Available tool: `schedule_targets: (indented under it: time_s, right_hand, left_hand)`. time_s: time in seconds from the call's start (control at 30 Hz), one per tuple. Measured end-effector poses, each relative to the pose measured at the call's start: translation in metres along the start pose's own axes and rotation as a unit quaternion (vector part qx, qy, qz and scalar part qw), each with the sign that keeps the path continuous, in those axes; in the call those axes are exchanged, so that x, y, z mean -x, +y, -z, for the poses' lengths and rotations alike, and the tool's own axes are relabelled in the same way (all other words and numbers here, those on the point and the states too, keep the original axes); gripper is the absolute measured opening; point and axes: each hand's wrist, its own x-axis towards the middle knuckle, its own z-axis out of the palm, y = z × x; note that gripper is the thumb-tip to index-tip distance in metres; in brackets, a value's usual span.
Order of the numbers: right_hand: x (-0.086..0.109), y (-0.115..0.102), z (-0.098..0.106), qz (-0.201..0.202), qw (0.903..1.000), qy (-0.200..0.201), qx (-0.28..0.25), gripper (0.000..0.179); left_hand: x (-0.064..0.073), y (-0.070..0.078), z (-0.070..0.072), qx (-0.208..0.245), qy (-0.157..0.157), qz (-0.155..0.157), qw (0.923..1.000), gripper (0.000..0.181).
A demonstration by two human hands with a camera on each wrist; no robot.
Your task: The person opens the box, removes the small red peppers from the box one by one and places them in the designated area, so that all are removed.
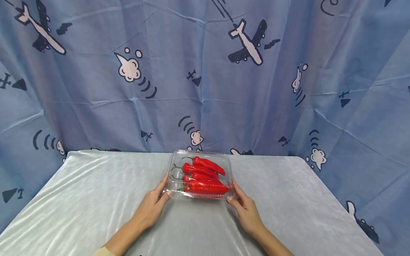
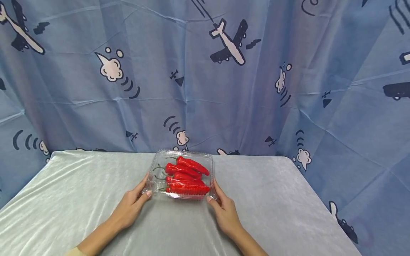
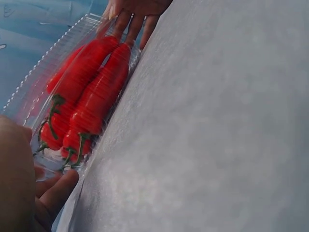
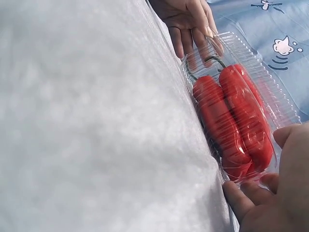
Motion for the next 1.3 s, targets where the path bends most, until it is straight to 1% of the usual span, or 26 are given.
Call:
schedule_targets:
  time_s: [0.27,0.43,0.8,1.0,1.13,1.3]
  right_hand:
    - [-0.0003,0.0020,0.0002,0.007,0.9999,-0.001,-0.008,0.060]
    - [-0.0005,0.0028,0.0001,0.016,0.9998,-0.002,-0.014,0.060]
    - [-0.0015,0.0019,0.0002,-0.001,0.9998,-0.011,-0.019,0.061]
    - [-0.0022,0.0008,0.0010,-0.013,0.9997,-0.015,-0.013,0.061]
    - [-0.0018,0.0017,0.0012,-0.002,0.9998,-0.011,-0.014,0.061]
    - [0.0001,0.0036,0.0000,0.022,0.9997,0.004,-0.013,0.060]
  left_hand:
    - [0.0006,0.0029,-0.0024,-0.004,0.017,0.005,0.9998,0.057]
    - [0.0015,0.0056,-0.0029,-0.002,0.028,0.014,0.9995,0.056]
    - [0.0011,0.0089,-0.0019,0.012,0.029,0.035,0.9989,0.052]
    - [0.0003,0.0090,-0.0015,0.022,0.028,0.032,0.9988,0.051]
    - [0.0004,0.0090,-0.0008,0.028,0.026,0.035,0.9987,0.051]
    - [0.0009,0.0089,-0.0008,0.038,0.026,0.042,0.9981,0.051]
